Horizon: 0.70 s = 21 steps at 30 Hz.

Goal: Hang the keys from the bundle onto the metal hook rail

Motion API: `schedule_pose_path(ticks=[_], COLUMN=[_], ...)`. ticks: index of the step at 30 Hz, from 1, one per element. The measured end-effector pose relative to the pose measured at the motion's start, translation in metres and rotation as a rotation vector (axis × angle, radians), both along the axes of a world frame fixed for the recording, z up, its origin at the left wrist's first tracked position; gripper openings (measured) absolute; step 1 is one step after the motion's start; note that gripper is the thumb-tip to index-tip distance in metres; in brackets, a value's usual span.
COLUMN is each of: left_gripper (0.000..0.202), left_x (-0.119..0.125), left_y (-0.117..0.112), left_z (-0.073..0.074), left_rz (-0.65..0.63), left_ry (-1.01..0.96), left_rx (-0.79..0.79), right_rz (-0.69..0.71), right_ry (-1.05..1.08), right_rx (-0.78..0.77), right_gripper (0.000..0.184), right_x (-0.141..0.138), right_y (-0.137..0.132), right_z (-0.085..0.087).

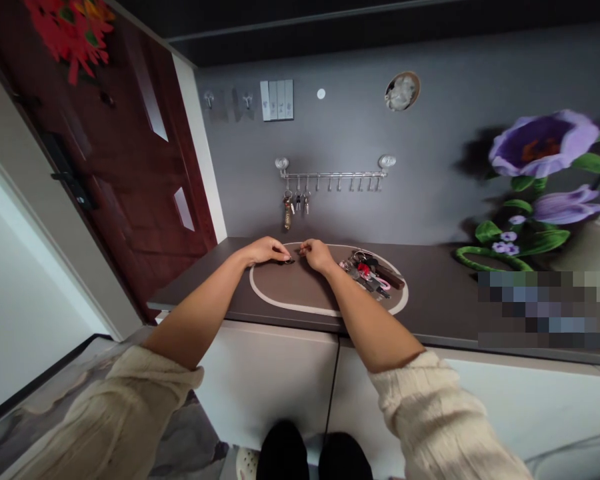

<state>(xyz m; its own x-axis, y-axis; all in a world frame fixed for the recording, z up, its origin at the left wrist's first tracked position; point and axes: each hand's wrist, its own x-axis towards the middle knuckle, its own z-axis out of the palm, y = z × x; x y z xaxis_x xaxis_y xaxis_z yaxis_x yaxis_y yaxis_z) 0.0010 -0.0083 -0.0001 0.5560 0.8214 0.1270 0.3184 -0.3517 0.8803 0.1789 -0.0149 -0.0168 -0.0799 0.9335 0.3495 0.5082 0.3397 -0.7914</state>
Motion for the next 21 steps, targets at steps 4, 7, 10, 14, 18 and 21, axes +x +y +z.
schedule_pose_path(ticks=[4,7,10,14,18,21], left_gripper=[0.021,0.019,0.016,0.012,0.010,0.011], left_x=[0.001,0.002,0.002,0.002,0.005,0.008], left_y=[0.001,0.001,0.000,-0.003,-0.005,-0.004], left_z=[0.000,0.001,0.003,0.007,0.008,0.007], left_rz=[0.077,0.145,0.206,0.237,0.246,0.226], left_ry=[-0.114,-0.201,-0.290,-0.419,-0.503,-0.549], left_rx=[-0.062,-0.150,-0.219,-0.291,-0.334,-0.351], right_rz=[-0.018,-0.005,0.032,0.133,0.187,0.185], right_ry=[-0.043,-0.046,0.025,0.196,0.326,0.344], right_rx=[0.013,0.017,0.012,-0.044,-0.050,-0.007], right_gripper=[0.013,0.011,0.011,0.019,0.026,0.028], right_x=[0.000,0.000,-0.001,-0.007,-0.013,-0.015], right_y=[-0.003,-0.002,0.000,-0.003,-0.008,-0.010], right_z=[0.002,0.000,-0.001,0.002,0.007,0.009])
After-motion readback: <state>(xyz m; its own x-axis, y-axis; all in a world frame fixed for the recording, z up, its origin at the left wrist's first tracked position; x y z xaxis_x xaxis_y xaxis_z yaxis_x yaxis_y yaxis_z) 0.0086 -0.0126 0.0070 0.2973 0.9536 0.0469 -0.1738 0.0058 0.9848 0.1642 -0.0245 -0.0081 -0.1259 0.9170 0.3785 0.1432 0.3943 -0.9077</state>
